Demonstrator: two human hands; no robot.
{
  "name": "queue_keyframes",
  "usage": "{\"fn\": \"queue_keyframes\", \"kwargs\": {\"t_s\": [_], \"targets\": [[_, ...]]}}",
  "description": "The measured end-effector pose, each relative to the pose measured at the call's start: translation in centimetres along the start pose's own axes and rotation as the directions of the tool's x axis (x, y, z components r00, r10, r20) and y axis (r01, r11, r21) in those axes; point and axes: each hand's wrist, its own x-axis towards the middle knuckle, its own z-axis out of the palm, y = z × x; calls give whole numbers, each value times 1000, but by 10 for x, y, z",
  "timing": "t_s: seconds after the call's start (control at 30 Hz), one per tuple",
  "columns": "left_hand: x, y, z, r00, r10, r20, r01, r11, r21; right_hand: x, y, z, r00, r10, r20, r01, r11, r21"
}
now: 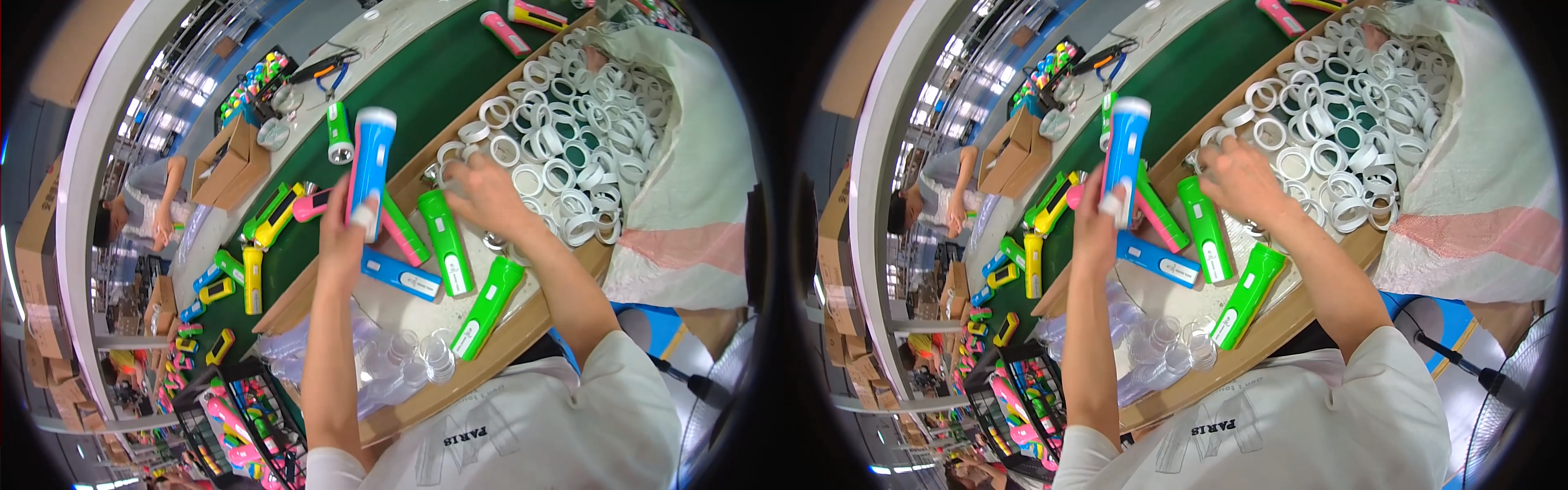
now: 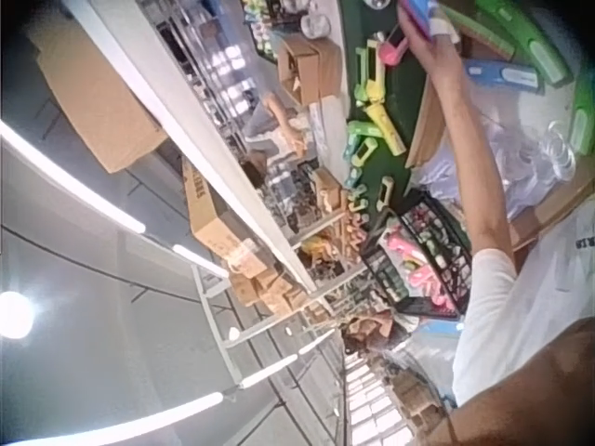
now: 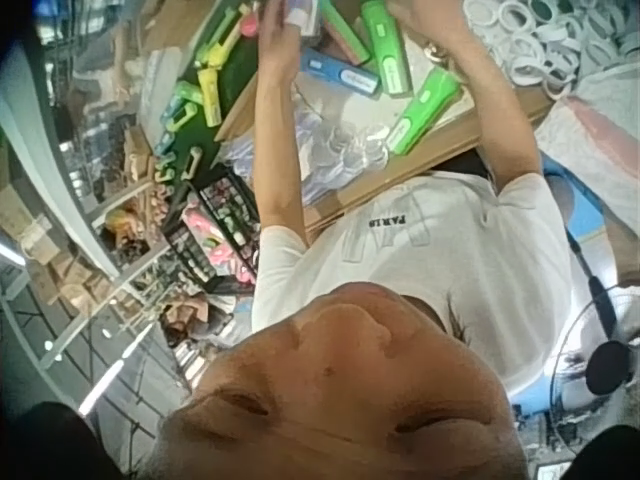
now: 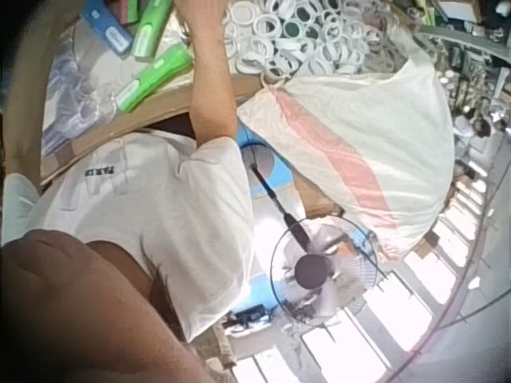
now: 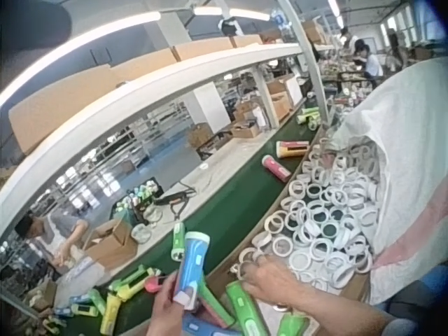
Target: Manually assembling plastic flashlights by attaching rings and testing the light components.
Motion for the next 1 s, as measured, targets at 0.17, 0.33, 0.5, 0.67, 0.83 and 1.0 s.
{"fn": "queue_keyframes", "kwargs": {"t_s": [0.17,0.33,0.5,0.67,0.83,1.0], "targets": [[-2,20,-7,964,254,83,-265,883,386,-4,1,-6,972,-128,-198,177,952,250],[-87,-29,-55,964,-72,257,-124,732,670,-8,-18,8,981,-172,-88,192,926,324],[-135,-48,-30,918,-125,376,-296,414,861,-19,-24,21,966,-231,-120,255,933,253],[-127,-42,-47,926,-57,372,-234,687,688,-21,-35,23,966,-259,-30,255,914,316],[-107,-8,-52,996,-69,57,54,972,227,-21,-45,21,951,-310,-9,286,864,415],[-54,21,-12,998,5,61,-16,981,192,-24,-50,17,955,-278,99,179,812,556]]}}
